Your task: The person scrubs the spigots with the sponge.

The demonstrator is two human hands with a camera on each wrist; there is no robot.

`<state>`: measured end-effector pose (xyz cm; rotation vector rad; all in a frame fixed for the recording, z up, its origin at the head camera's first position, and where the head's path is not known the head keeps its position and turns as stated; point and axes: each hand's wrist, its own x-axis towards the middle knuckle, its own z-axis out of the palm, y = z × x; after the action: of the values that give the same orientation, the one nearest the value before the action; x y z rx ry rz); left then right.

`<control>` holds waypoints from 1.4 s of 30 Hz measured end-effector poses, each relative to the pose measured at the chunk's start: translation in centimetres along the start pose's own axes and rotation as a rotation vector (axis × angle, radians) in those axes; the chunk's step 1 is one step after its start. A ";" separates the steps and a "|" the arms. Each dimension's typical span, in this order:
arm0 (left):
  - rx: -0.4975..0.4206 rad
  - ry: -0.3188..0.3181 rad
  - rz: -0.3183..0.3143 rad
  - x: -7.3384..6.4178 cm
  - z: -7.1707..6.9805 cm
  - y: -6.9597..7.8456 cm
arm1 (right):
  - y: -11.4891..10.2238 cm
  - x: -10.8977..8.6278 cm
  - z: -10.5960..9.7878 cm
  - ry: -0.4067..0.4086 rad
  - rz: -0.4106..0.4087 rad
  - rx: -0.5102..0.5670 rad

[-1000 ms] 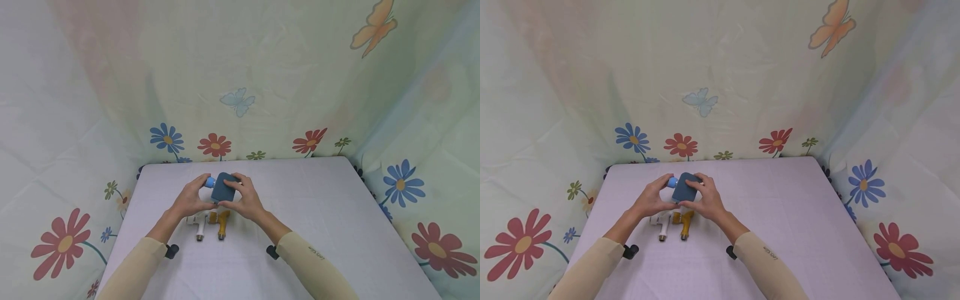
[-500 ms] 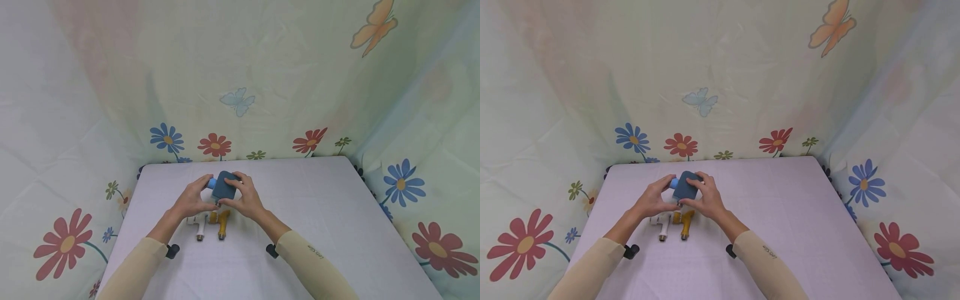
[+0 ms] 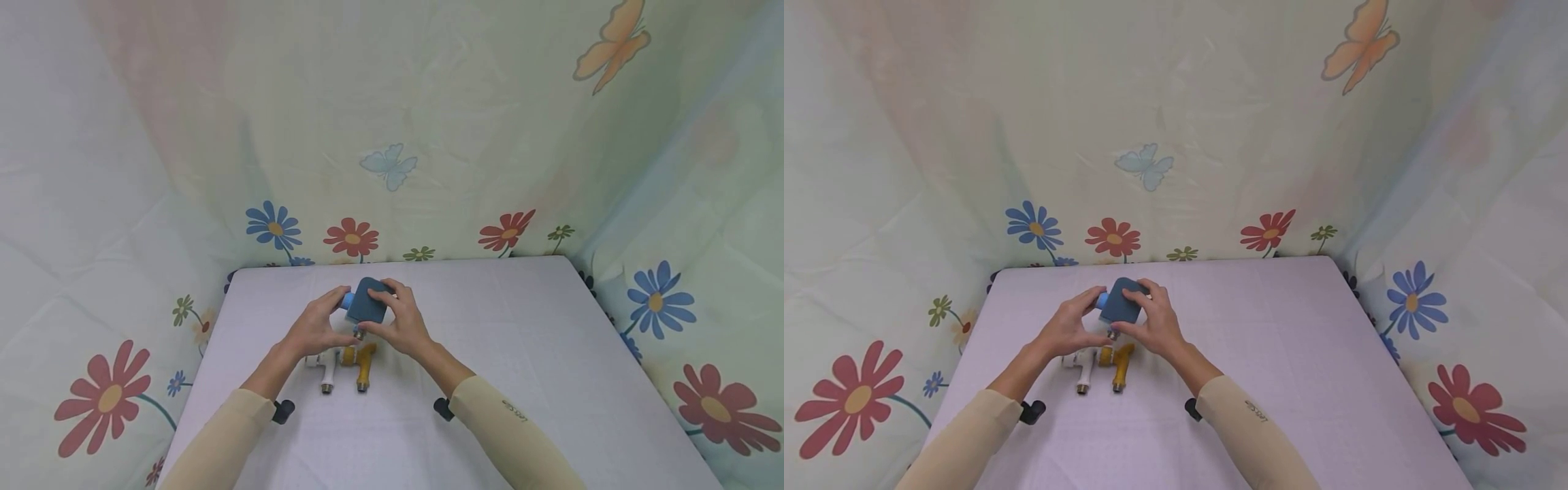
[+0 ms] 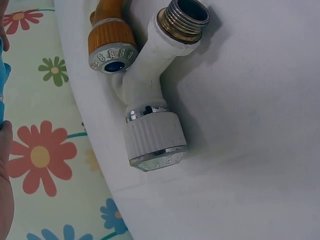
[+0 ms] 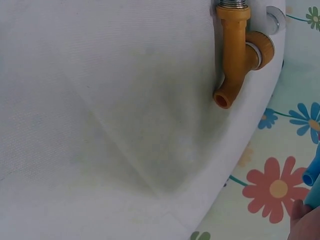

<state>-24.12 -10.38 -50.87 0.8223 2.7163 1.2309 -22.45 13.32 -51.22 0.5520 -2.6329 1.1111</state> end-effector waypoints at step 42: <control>0.043 -0.006 0.076 -0.3 0.6 0.8 | 0.1 0.7 -0.6 0.108 0.151 0.004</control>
<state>-23.32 -9.72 -50.72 0.9413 2.7398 1.1851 -23.12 13.67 -50.64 0.2881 -2.6143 1.1539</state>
